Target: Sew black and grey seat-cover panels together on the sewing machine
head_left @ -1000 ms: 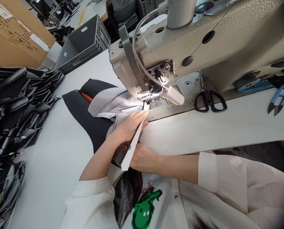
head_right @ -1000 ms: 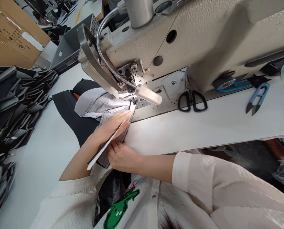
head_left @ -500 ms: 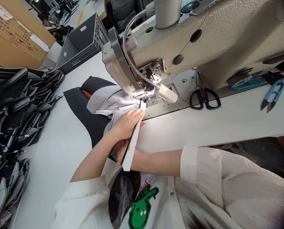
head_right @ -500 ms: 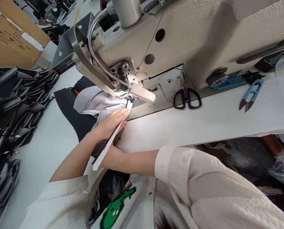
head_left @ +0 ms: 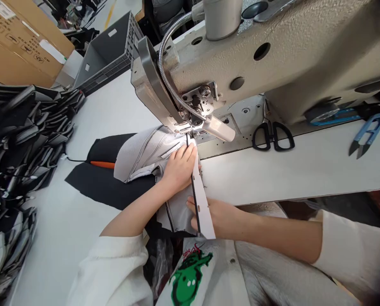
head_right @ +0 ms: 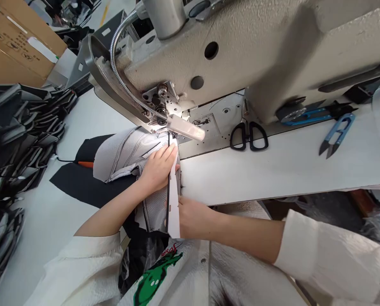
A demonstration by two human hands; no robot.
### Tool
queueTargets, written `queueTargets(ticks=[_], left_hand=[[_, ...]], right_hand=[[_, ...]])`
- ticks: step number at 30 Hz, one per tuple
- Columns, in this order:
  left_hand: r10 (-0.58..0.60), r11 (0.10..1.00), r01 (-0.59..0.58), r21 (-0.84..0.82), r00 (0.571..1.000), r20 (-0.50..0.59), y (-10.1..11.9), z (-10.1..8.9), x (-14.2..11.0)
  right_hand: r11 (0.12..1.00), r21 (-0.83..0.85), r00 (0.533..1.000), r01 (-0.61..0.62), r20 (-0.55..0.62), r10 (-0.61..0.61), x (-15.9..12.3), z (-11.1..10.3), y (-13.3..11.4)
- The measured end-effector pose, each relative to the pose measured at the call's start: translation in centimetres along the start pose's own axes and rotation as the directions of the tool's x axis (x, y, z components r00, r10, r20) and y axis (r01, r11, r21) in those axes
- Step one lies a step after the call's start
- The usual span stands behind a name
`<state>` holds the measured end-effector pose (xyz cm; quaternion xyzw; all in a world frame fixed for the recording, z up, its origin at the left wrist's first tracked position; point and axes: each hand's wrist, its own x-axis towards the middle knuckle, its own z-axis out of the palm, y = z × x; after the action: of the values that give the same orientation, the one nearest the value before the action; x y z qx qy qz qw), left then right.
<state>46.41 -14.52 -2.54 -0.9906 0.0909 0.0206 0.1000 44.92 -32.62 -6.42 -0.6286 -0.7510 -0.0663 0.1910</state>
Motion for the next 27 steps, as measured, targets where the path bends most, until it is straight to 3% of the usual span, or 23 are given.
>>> queueTargets(ticks=[3, 6, 10, 15, 20, 23, 27], left_hand=[[-0.008, 1.000, 0.008, -0.022, 1.000, -0.003, 0.0, -0.3, 0.1], [0.050, 0.999, -0.050, -0.017, 0.999, -0.007, 0.3, -0.5, -1.1], [0.065, 0.998, -0.066, -0.024, 0.997, -0.031, 0.2, -0.1, -2.0], [0.046, 0.998, -0.048, -0.040, 0.998, -0.053, -1.0, 0.2, -0.3], [0.168, 0.986, -0.167, 0.021, 0.982, -0.083, -0.7, -0.1, -0.9], [0.175, 0.984, -0.171, 0.040, 0.973, -0.148, -0.7, 0.1, -1.8], [0.187, 0.982, -0.176, 0.069, 0.957, -0.223, -1.1, 0.6, -1.9]], right_hand=[[0.997, -0.067, 0.991, -0.032, -0.134, 0.023, -0.8, 0.6, 0.2], [0.990, -0.011, 0.977, -0.139, -0.164, 0.135, -0.9, 1.0, 0.6], [0.980, -0.009, 0.972, -0.199, -0.132, 0.196, -0.5, 0.8, 1.1], [0.964, -0.030, 0.961, -0.265, -0.093, 0.261, 0.2, -0.3, 1.8], [0.949, -0.090, 0.953, -0.302, -0.027, 0.300, 0.4, -0.6, 2.6], [0.958, -0.109, 0.963, -0.265, -0.084, 0.257, 0.2, -0.3, 3.2], [0.941, -0.121, 0.944, -0.316, -0.137, 0.299, 0.1, -0.6, 4.0]])
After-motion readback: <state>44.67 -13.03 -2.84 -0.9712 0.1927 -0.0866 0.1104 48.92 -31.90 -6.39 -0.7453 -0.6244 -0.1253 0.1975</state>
